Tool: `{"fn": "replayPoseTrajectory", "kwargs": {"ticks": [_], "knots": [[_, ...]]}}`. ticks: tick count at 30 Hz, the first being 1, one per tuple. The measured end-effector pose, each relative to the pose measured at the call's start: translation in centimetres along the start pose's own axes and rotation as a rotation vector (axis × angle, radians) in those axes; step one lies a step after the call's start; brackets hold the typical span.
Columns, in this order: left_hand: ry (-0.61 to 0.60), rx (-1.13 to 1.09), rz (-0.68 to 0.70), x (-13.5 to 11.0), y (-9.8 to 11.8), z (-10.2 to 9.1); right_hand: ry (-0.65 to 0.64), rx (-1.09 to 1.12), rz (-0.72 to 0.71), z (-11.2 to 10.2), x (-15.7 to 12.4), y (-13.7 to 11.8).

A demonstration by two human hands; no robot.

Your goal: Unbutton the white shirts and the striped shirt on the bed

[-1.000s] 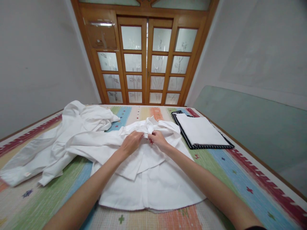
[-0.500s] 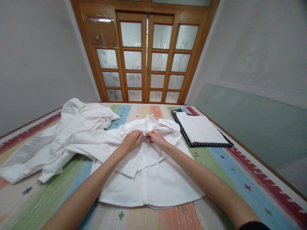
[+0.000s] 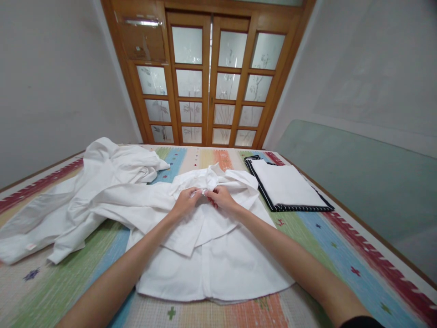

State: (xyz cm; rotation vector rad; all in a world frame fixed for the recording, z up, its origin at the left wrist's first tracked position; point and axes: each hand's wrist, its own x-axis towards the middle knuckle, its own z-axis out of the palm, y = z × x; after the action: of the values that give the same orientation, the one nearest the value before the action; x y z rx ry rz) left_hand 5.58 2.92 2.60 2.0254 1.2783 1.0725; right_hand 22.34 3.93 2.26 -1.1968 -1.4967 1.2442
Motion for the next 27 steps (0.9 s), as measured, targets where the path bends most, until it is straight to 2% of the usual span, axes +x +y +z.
{"fn": "replayPoseTrajectory", "kwargs": {"ticks": [4,7,11,18,22,27], "knots": [[-0.018,-0.056,-0.057,-0.3,-0.1,0.0,-0.009,-0.093,-0.046,-0.1,0.1,0.3],[-0.058,-0.089,-0.094,-0.4,0.0,-0.2,-0.034,-0.092,-0.024,-0.4,0.0,0.6],[-0.092,-0.111,-0.056,-0.2,0.1,-0.3,-0.073,-0.055,0.021,-0.5,-0.2,1.1],[-0.13,-0.013,-0.028,-0.3,0.3,-0.1,-0.034,0.048,0.038,-0.5,-0.4,1.2],[-0.132,-0.003,-0.06,-0.3,0.2,0.0,-0.032,0.038,0.051,-0.6,-0.5,1.2],[-0.086,0.033,-0.073,-0.3,-0.4,0.5,-0.064,-0.055,-0.006,-0.7,-0.6,1.4]]}}
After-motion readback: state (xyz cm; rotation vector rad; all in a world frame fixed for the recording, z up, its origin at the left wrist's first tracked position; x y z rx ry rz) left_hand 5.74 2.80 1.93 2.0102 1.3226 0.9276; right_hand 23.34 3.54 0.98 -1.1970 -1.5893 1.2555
